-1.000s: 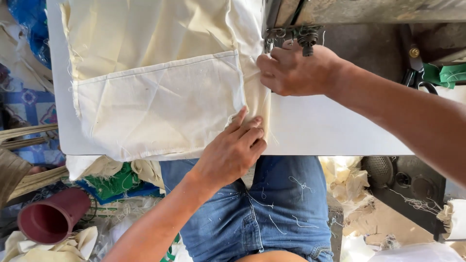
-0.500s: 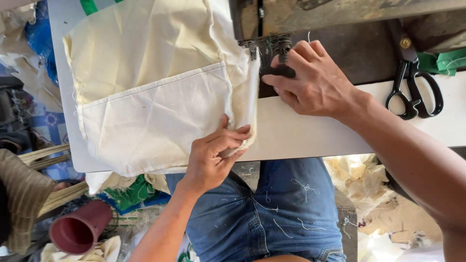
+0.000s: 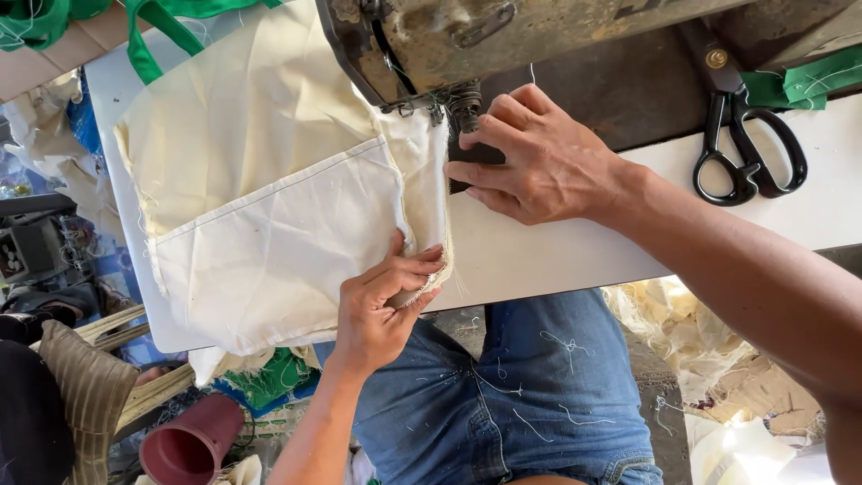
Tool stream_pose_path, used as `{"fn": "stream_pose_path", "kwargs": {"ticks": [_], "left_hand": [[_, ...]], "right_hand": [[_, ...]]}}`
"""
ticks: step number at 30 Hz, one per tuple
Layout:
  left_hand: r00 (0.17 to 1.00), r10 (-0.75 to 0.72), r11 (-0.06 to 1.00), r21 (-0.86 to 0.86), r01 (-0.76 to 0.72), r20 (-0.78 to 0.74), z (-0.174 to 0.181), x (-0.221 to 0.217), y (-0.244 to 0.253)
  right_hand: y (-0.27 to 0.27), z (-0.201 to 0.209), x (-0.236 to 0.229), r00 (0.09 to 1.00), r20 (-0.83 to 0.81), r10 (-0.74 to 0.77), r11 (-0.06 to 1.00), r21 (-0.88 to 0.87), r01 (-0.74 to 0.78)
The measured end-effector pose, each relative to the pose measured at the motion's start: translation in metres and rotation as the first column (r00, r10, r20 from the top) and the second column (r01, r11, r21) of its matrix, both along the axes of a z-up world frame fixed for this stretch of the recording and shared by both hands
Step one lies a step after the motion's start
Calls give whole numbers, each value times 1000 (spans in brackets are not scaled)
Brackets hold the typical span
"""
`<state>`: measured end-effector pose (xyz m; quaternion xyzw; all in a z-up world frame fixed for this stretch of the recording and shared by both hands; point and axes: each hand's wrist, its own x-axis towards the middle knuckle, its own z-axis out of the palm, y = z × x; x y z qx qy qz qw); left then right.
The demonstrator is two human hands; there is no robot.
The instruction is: Sewing and aligning fabric pieces to construct a tote bag using an industrial sewing machine.
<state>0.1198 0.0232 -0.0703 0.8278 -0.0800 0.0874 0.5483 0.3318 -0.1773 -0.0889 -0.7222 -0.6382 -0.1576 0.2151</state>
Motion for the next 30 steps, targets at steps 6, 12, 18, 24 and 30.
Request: {"fn": "stream_pose_path", "kwargs": {"ticks": [6,12,18,24,30], "left_hand": [[1000,10,1000,-14,-10,4,-4,-1,1],[1000,12,999,-31,-12,-1,-4,-1,2],[1000,7,1000,-28,-7,-10,-5,-2,3],[1000,13,999,-36,-14,-8,-4,-1,2],[999,-7,999,46,5,32,-3,0,-3]], "right_hand": [[-1,0,0,999,-20,40,999,-5,-40],[-1,-3,0,999,-25,-32,999,-23,31],[3,-1,0,999,-12,-46,998,-39,46],[5,-4,0,991,14,-133,979,-152,133],[6,0,-4,985,37,-167,975,-144,170]]}}
